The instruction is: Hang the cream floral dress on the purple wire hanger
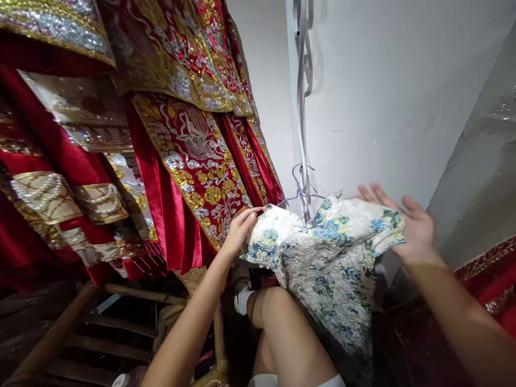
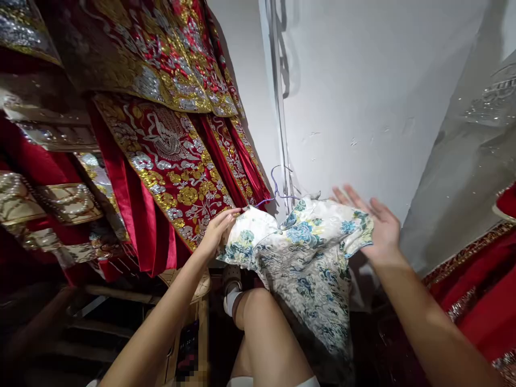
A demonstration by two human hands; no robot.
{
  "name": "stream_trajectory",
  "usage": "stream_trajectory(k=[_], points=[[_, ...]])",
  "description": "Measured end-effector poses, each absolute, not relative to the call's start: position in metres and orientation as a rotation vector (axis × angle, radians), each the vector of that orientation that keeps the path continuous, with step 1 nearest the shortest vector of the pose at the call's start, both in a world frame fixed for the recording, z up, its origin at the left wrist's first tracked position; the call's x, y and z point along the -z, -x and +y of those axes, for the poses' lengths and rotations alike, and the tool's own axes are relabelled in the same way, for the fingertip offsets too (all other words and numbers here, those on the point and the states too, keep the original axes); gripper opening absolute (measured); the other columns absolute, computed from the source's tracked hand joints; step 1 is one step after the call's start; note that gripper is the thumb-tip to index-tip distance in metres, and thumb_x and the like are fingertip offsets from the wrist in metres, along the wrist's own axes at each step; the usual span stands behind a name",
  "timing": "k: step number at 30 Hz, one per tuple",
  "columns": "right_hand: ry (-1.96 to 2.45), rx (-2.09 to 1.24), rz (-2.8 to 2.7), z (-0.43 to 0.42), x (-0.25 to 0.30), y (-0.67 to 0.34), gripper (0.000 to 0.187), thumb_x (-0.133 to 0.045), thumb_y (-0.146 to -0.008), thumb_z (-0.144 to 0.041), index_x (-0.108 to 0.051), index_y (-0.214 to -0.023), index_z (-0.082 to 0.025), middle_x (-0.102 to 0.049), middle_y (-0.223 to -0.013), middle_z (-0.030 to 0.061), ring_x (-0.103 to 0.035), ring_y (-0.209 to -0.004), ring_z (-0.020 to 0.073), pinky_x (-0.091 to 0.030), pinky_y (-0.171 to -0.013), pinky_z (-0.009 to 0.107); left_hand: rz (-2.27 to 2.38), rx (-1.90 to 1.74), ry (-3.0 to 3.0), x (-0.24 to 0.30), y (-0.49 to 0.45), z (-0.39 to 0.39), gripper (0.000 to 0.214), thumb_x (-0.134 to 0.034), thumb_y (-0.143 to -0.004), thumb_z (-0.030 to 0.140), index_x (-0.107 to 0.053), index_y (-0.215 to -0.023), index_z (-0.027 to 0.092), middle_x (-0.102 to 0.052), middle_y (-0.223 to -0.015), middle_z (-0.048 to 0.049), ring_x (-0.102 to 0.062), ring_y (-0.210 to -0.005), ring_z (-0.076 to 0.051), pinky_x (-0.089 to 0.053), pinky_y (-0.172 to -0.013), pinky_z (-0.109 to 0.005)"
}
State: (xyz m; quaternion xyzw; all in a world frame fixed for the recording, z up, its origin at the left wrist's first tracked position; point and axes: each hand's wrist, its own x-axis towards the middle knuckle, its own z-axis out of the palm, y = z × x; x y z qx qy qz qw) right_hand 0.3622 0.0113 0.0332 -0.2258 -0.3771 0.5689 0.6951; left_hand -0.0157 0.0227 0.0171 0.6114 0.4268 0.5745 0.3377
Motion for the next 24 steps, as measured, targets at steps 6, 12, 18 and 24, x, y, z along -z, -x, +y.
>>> stream_trajectory(k=[6, 12, 18, 24], points=[[0.430, -0.960, -0.878, 0.010, -0.090, -0.346, 0.014, -0.067, -0.083, -0.028, -0.072, -0.096, -0.030, -0.068, -0.134, 0.0039, -0.055, -0.137, 0.0309, -0.047, -0.112, 0.053, 1.218, -1.384, -2.010, -0.031, -0.003, 0.036, 0.037, -0.066, -0.087, 0.050, -0.075, -0.096, 0.016, -0.074, -0.094, -0.0052, -0.063, -0.086, -0.021, -0.047, -0.078, -0.030], [0.452, -0.831, -0.861, 0.055, -0.110, -0.340, 0.016, -0.067, -0.081, -0.030, -0.066, -0.096, -0.025, -0.065, -0.133, 0.0082, -0.057, -0.131, 0.0313, -0.043, -0.113, 0.053, 1.189, -1.290, -2.123, -0.033, -0.016, 0.041, 0.033, -0.055, -0.095, 0.047, -0.061, -0.081, 0.018, -0.054, -0.070, 0.0028, -0.045, -0.065, -0.014, -0.034, -0.062, -0.026], [0.408, -1.024, -1.670, -0.024, -0.073, -0.288, 0.048, -0.045, -0.097, -0.059, -0.064, -0.126, -0.027, -0.065, -0.138, 0.0125, -0.061, -0.129, 0.0328, -0.054, -0.105, 0.053, 1.389, -1.725, -1.927, -0.002, -0.014, 0.041, 0.025, -0.052, -0.087, 0.024, -0.038, -0.066, 0.022, -0.039, -0.063, 0.0052, -0.038, -0.063, -0.014, -0.030, -0.062, -0.026], [0.568, -0.715, -2.158, -0.059, -0.028, -0.275, 0.043, -0.057, -0.096, -0.026, -0.059, -0.139, -0.029, -0.060, -0.146, 0.0102, -0.055, -0.138, 0.0300, -0.044, -0.117, 0.050, 1.257, -2.087, -1.601, 0.016, -0.036, 0.011, 0.017, -0.044, -0.090, 0.023, -0.045, -0.073, 0.023, -0.048, -0.071, 0.0004, -0.047, -0.070, -0.017, -0.043, -0.070, -0.030]])
